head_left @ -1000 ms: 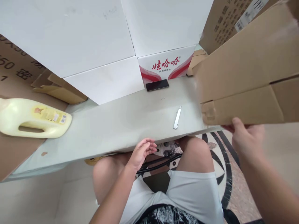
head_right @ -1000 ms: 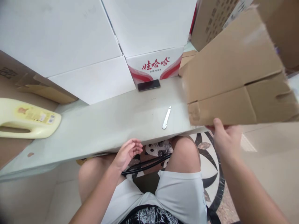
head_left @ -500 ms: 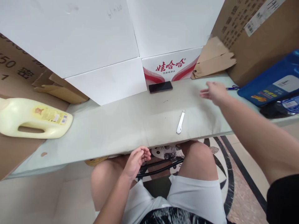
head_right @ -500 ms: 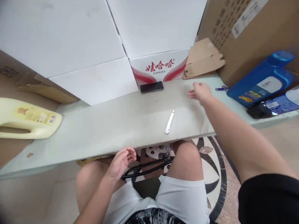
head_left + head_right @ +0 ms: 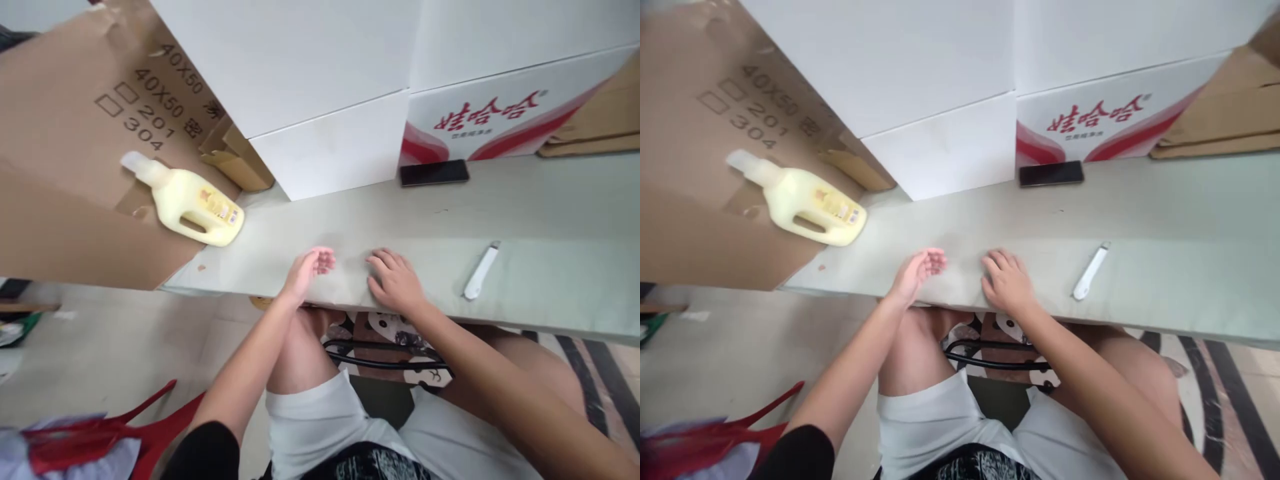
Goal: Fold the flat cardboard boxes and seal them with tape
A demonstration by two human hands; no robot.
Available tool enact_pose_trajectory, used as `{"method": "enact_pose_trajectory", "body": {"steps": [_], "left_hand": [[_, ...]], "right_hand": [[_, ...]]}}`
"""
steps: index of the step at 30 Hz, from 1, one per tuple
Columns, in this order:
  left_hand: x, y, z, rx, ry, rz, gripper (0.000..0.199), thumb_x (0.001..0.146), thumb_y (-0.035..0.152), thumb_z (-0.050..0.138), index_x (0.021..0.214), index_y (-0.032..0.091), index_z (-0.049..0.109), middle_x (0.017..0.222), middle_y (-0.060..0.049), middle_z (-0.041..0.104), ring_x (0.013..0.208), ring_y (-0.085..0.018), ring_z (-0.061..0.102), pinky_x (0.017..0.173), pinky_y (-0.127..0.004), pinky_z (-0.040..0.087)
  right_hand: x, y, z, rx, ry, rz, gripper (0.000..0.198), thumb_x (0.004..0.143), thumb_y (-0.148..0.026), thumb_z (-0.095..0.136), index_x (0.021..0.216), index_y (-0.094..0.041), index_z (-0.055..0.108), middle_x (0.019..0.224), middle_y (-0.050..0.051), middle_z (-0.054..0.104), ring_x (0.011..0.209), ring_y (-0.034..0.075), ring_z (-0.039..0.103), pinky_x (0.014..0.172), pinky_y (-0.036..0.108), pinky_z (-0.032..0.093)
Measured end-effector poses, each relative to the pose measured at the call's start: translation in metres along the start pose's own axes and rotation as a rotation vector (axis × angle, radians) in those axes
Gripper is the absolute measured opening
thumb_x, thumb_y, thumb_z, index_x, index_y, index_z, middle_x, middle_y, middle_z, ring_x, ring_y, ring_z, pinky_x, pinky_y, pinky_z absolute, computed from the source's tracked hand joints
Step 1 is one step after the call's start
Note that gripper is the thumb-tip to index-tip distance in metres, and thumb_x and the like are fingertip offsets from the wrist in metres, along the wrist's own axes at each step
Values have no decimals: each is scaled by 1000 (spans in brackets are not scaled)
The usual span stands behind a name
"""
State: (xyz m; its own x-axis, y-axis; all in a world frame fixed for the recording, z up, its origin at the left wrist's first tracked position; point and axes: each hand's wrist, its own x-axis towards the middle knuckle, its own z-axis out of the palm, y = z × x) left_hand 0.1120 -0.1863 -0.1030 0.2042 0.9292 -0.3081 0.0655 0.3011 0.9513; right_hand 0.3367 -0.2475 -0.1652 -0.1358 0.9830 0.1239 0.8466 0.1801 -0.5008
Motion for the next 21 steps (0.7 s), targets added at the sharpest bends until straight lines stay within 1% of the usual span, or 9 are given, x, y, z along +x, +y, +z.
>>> {"method": "enact_pose_trajectory", "body": {"steps": [4,7,8,10,13,15,17,19,21], "left_hand": [[58,41,-54,502,206,289,19,84,33,58,94,20,68,97,-6,73,95,-21,68,86,-34,54],[106,76,-102,926,378,459,18,80,20,60,95,22,69,116,-10,69,114,-27,64,99,-43,53],[121,88,-119,1039,441,500,18,78,18,63,94,21,69,124,-12,66,121,-29,61,107,-47,49],[148,110,-153,1191,534,556,15,76,19,68,91,19,69,146,-14,55,142,-37,44,118,-55,38],[179,135,-194,1292,558,521,13,73,26,74,83,20,68,164,-7,41,156,-40,13,121,-65,26],[194,143,-211,1358,564,437,17,71,31,75,82,20,69,166,-6,38,157,-41,9,121,-69,17],[205,144,-217,1386,575,381,27,70,41,75,86,20,71,162,-11,44,155,-42,17,121,-69,10],[210,140,-214,1366,584,384,45,70,56,71,93,18,73,152,-17,54,149,-40,29,121,-64,8],[208,135,-206,1353,575,417,67,72,71,61,103,12,73,145,-20,57,142,-35,37,119,-59,9]], "right_hand": [[-4,-4,18,-229,61,-54,40,100,-32,48,133,-17,64,150,12,59,144,33,49,118,50,37],[-7,-4,18,-283,89,-61,39,99,-32,48,132,-18,65,148,11,61,141,33,51,115,49,38],[-7,-5,17,-294,94,-63,39,99,-32,48,131,-18,65,147,10,62,140,33,51,115,49,38],[-7,-6,17,-310,106,-69,38,98,-32,49,129,-18,66,145,10,63,139,33,53,113,49,39],[-6,-8,17,-329,125,-84,36,98,-31,49,126,-18,67,144,10,64,137,32,54,112,48,39],[-6,-8,18,-339,131,-92,35,98,-31,49,126,-19,67,143,10,64,137,32,54,112,47,39],[-6,-7,18,-344,129,-93,35,98,-31,50,126,-19,67,144,10,64,137,32,54,112,47,39],[-6,-6,17,-343,121,-86,35,97,-31,50,126,-19,67,144,10,64,138,32,53,113,47,39],[-6,-6,17,-339,109,-79,35,97,-31,50,126,-19,67,144,10,64,138,32,53,113,47,38]]}}
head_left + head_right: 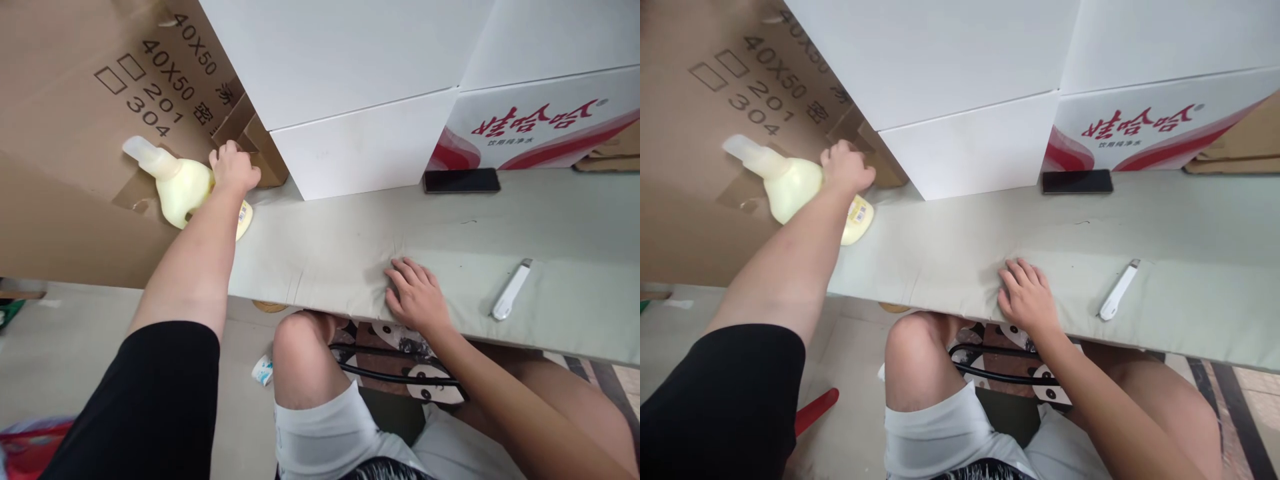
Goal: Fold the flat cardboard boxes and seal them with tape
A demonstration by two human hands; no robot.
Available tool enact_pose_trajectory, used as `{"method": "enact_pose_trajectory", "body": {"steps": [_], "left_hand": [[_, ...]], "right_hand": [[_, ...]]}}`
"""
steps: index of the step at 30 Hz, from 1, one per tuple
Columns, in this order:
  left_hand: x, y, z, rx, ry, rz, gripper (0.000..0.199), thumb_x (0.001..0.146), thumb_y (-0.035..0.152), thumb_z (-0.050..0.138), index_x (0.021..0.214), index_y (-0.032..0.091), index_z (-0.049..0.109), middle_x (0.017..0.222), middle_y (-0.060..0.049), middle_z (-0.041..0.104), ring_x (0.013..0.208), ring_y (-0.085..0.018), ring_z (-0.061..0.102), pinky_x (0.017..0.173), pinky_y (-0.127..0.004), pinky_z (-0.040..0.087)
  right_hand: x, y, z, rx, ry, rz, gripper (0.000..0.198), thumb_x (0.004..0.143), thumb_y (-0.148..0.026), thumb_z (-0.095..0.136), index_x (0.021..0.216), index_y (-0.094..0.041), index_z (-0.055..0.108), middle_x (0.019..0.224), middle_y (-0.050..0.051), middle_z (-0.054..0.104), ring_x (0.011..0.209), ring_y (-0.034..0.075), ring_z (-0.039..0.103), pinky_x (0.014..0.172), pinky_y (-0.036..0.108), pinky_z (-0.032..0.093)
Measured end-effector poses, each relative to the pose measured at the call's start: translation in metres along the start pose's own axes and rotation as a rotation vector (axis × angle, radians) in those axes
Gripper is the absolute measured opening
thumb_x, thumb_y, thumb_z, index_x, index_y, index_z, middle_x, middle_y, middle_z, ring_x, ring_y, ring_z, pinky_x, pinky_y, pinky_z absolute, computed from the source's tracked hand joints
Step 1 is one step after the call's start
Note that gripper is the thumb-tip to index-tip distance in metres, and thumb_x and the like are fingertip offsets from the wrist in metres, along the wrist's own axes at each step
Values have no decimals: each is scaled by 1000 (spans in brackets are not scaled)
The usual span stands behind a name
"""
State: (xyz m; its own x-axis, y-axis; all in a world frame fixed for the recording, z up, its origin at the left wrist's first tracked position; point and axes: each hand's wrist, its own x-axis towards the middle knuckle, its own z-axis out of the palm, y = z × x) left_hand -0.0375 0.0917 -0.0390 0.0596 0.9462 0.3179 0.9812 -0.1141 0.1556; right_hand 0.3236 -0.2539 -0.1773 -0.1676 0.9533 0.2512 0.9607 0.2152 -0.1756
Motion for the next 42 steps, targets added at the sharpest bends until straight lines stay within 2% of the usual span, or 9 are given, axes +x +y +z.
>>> {"method": "enact_pose_trajectory", "body": {"steps": [2,5,10,15,21,25,30,37,42], "left_hand": [[-10,8,-1,13,-10,33,80,76,76,49,113,8,71,146,-20,55,140,-30,40,117,-54,11],[-28,20,-11,43,-31,88,72,83,69,44,120,13,70,147,-15,57,141,-28,41,115,-49,18],[-51,36,-33,73,-79,228,39,92,35,47,123,23,67,146,-2,61,133,-29,46,116,-54,26],[-81,55,-51,73,-128,427,45,90,12,39,120,23,70,143,-7,64,127,-34,56,110,-55,39],[-129,72,-64,117,-113,518,48,89,5,39,121,19,72,138,-10,68,122,-31,61,100,-46,52],[-164,80,-74,153,-98,603,49,88,4,39,121,15,73,134,-13,71,116,-31,65,94,-47,56],[-204,94,-89,120,-90,681,46,88,4,41,115,19,76,129,-11,74,108,-31,70,85,-47,59],[-257,131,-114,-1,-10,867,41,93,6,43,113,21,76,122,-8,78,98,-25,72,77,-40,59],[-290,169,-116,-138,40,981,34,99,8,46,114,23,73,120,-6,79,96,-21,71,77,-35,57]], "right_hand": [[0,0,-1,6,-15,6,36,97,-31,50,126,-19,67,145,11,63,138,32,52,113,47,38],[2,0,-2,24,-29,23,36,97,-30,50,126,-19,67,145,11,63,139,31,51,114,47,37],[4,0,-3,76,-62,54,37,96,-31,49,125,-19,68,147,11,62,140,32,49,114,48,36],[5,0,-4,100,-65,55,38,96,-30,46,125,-18,68,146,13,61,140,32,49,114,49,36],[4,-1,-4,88,-51,40,39,97,-30,44,125,-18,68,146,13,61,139,32,49,113,48,36],[4,-2,-5,79,-65,39,39,98,-30,43,126,-17,67,147,14,60,141,32,48,114,47,36],[5,-3,-6,96,-72,61,40,97,-29,44,127,-17,67,148,14,60,141,32,48,115,48,35],[4,-2,-7,94,-85,67,40,97,-30,44,128,-17,66,149,13,59,142,33,47,116,49,34],[5,-3,-8,98,-88,59,40,97,-30,44,128,-17,67,150,14,59,142,34,48,115,50,36]]}}
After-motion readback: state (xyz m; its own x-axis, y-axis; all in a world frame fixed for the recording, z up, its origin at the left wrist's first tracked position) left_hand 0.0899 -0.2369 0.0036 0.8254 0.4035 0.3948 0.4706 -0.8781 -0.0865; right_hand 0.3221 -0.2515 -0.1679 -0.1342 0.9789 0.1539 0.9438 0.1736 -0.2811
